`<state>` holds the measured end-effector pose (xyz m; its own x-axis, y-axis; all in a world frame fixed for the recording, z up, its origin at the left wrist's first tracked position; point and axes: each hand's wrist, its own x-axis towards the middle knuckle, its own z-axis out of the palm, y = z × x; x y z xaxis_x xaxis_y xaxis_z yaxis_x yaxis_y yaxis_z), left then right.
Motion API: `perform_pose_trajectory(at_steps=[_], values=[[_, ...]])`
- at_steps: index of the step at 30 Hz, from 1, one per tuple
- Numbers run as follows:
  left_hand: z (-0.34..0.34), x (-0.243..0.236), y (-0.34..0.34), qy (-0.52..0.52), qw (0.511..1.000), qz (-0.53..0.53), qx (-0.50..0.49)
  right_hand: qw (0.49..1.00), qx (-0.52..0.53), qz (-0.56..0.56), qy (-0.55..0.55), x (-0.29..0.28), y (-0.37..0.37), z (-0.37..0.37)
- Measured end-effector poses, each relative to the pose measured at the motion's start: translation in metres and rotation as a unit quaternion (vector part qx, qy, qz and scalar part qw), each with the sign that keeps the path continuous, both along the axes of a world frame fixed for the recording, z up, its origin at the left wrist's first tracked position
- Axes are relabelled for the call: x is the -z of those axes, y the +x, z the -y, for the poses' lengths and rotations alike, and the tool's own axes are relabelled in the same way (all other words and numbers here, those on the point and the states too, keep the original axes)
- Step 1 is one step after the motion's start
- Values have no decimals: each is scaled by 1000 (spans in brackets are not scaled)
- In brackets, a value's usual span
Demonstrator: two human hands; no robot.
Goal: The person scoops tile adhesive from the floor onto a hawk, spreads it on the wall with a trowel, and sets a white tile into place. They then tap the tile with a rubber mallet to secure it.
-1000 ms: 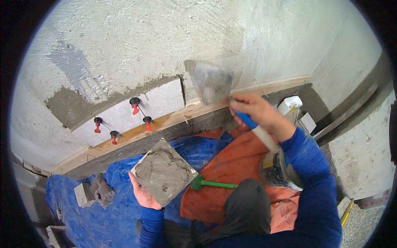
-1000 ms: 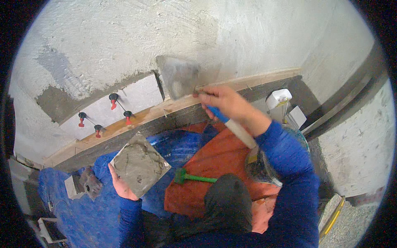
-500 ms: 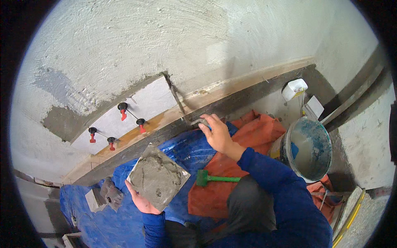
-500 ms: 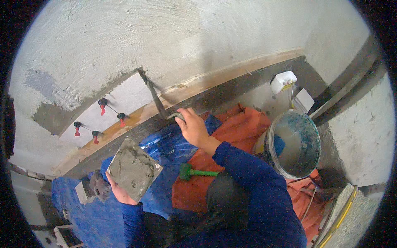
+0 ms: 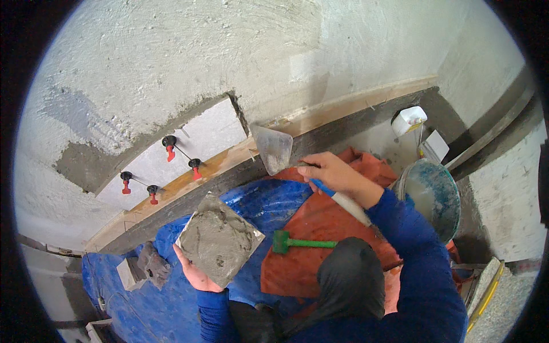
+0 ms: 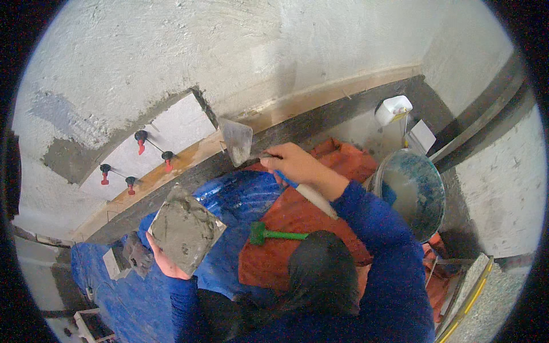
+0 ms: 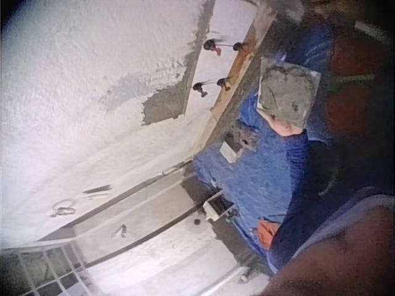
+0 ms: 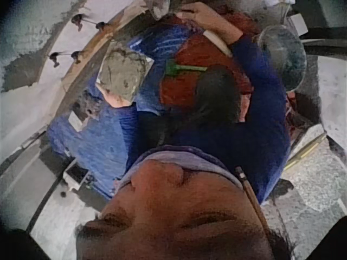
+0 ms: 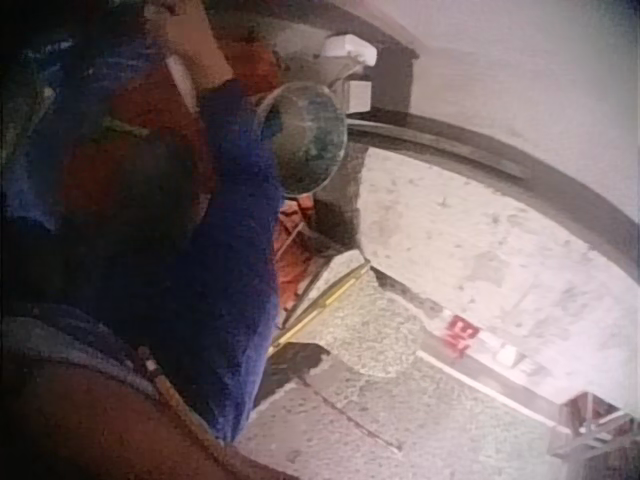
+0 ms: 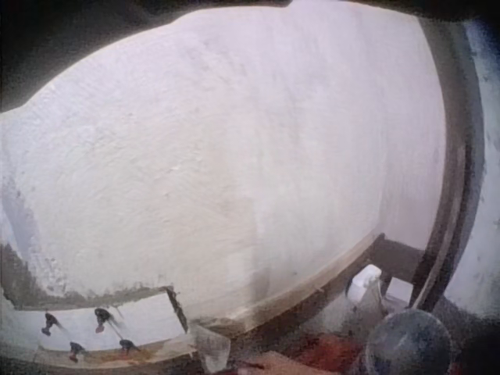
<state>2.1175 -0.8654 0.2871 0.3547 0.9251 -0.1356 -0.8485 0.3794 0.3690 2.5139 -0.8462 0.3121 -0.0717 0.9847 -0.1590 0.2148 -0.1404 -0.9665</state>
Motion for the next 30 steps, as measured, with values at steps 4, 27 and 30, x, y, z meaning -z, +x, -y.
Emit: perform_pose_trajectory(at_steps=[4, 27, 30], values=[[3, -5, -9, 12, 1000, 16, 13, 991, -41, -55, -116, -34, -7, -18], [-3, -8, -26, -38, 999, 30, 2, 971, -33, 182, 149, -104, -19, -16], [-2, -9, -21, -44, 999, 20, -4, 787, 43, 390, 476, -82, -14, -32]])
